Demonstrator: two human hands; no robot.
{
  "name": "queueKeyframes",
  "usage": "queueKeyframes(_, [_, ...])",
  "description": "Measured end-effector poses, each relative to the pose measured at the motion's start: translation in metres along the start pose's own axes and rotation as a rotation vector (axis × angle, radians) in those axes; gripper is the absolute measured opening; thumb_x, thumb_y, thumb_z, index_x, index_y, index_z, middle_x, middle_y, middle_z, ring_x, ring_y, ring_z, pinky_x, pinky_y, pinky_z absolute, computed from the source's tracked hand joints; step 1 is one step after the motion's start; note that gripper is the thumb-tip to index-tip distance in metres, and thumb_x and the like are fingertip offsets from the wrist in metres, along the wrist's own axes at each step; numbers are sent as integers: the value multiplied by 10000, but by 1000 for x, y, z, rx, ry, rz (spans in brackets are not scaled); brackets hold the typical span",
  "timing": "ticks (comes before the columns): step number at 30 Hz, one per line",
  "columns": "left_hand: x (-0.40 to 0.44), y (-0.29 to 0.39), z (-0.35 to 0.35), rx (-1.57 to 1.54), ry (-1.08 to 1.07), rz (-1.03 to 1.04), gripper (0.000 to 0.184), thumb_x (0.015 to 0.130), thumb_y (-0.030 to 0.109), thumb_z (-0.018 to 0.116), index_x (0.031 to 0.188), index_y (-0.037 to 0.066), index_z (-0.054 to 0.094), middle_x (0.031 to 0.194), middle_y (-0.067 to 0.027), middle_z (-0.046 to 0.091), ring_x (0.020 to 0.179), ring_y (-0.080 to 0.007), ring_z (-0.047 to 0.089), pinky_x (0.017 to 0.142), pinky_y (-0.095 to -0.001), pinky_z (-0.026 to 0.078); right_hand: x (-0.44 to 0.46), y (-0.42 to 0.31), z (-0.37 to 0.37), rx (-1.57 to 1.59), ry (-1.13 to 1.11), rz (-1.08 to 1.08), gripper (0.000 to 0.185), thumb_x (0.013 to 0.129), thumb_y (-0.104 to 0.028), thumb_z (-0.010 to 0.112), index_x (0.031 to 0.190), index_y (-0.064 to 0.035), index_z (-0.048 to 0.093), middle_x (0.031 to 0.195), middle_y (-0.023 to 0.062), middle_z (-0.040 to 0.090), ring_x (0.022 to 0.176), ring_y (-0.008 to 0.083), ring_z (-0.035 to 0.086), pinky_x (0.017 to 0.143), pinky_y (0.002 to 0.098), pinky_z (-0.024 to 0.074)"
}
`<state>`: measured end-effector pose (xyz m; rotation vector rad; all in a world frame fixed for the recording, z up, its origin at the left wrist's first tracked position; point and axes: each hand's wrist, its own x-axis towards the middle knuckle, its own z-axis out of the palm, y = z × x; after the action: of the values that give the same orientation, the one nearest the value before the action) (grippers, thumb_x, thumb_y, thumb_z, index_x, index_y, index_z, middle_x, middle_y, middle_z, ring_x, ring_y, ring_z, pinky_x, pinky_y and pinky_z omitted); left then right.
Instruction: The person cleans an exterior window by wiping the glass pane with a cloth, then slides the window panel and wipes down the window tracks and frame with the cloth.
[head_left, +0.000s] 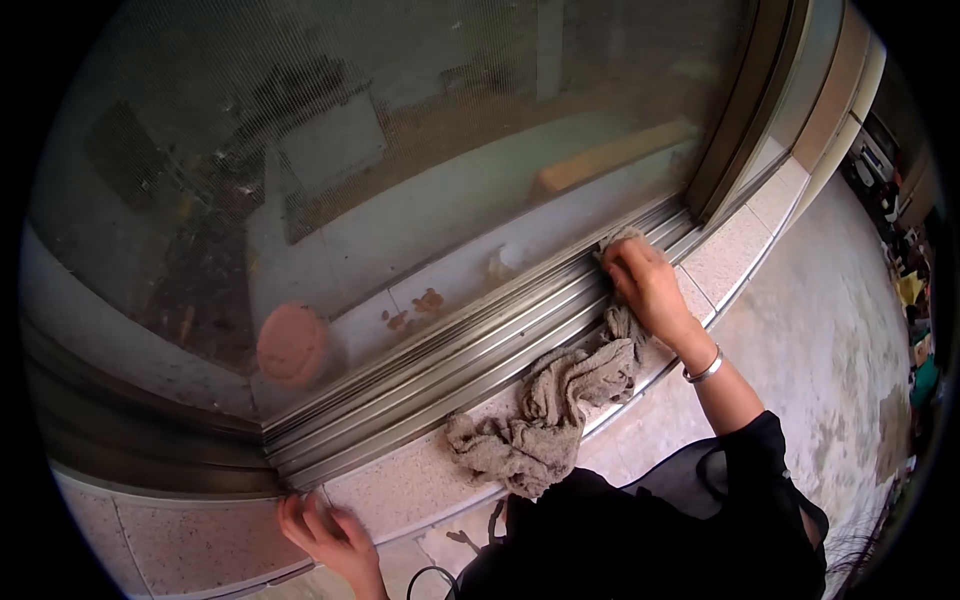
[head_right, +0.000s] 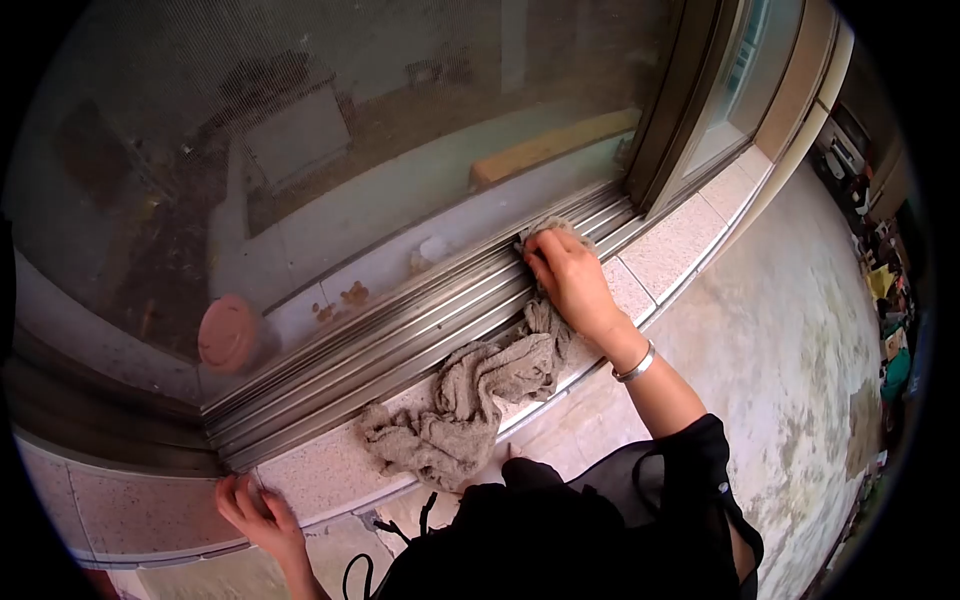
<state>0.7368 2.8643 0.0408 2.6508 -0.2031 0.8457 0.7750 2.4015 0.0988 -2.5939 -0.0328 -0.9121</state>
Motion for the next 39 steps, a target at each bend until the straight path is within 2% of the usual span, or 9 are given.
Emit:
queueKeyframes(7, [0,4,2,-9,-34,-2,264,796,41,495,1043,-21,562,1203,-229,433,1175,-425,396,959,-528,340,6,-8,14,16,-88,-190,91,799,-82,633,824,-26,565,777,115,597,765,301,593,707,395,477])
queueKeyframes(12, [1,4,0,-24,-18,18,248,806,44,487,1030,-35,560,1197,-241,432,1182,-426,390,964,-532,338,11,-92,75,239,-142,-370,94,759,-69,637,785,0,580,723,149,623,705,280,630,712,363,536])
queueKeyframes(21, [-3,-6,-2,8,17,13,286,821,87,478,1078,-20,542,1213,-218,444,1167,-402,405,967,-496,330,10,-21,30,-75,-93,-176,112,829,-167,638,804,-72,583,726,72,644,634,224,616,606,354,501])
queueKeyframes(27, [2,1,0,30,21,8,286,806,81,491,1071,-11,545,1225,-210,447,1178,-402,400,971,-500,325,14,-41,35,-218,-37,-303,118,676,-59,594,777,-44,536,661,89,563,707,258,575,662,353,480])
queueKeyframes(28, [2,3,0,37,-3,11,284,803,81,494,1067,-10,545,1228,-205,449,1180,-402,399,971,-503,324,13,-50,46,-57,-101,-342,105,765,-77,643,805,-19,565,686,98,544,702,260,555,661,360,464])
queueKeyframes(31, [3,4,0,35,17,32,256,811,108,474,1017,-20,558,1173,-228,461,1171,-439,396,925,-575,337,12,-84,60,-102,-160,-410,159,635,-70,584,783,-39,533,675,97,561,700,253,572,681,341,491])
queueKeyframes(33, [3,-1,-1,33,22,38,253,814,118,476,1012,-17,556,1170,-225,464,1166,-439,396,925,-580,332,13,-79,60,1,-127,-421,173,651,-77,603,809,-46,539,665,93,572,713,250,586,689,341,493])
queueKeyframes(37, [0,-5,-1,84,31,68,249,824,145,476,1003,-11,551,1162,-219,469,1156,-442,394,929,-587,321,12,-49,36,-4,-181,-230,108,886,-160,568,883,-54,550,721,104,608,707,270,601,696,363,471])
queueKeyframes(39, [0,-2,-2,87,29,51,253,827,152,474,1006,-10,550,1160,-215,471,1157,-442,394,931,-587,319,10,-50,39,-19,-142,-224,108,851,-136,584,885,-42,545,706,104,587,707,274,580,706,363,464])
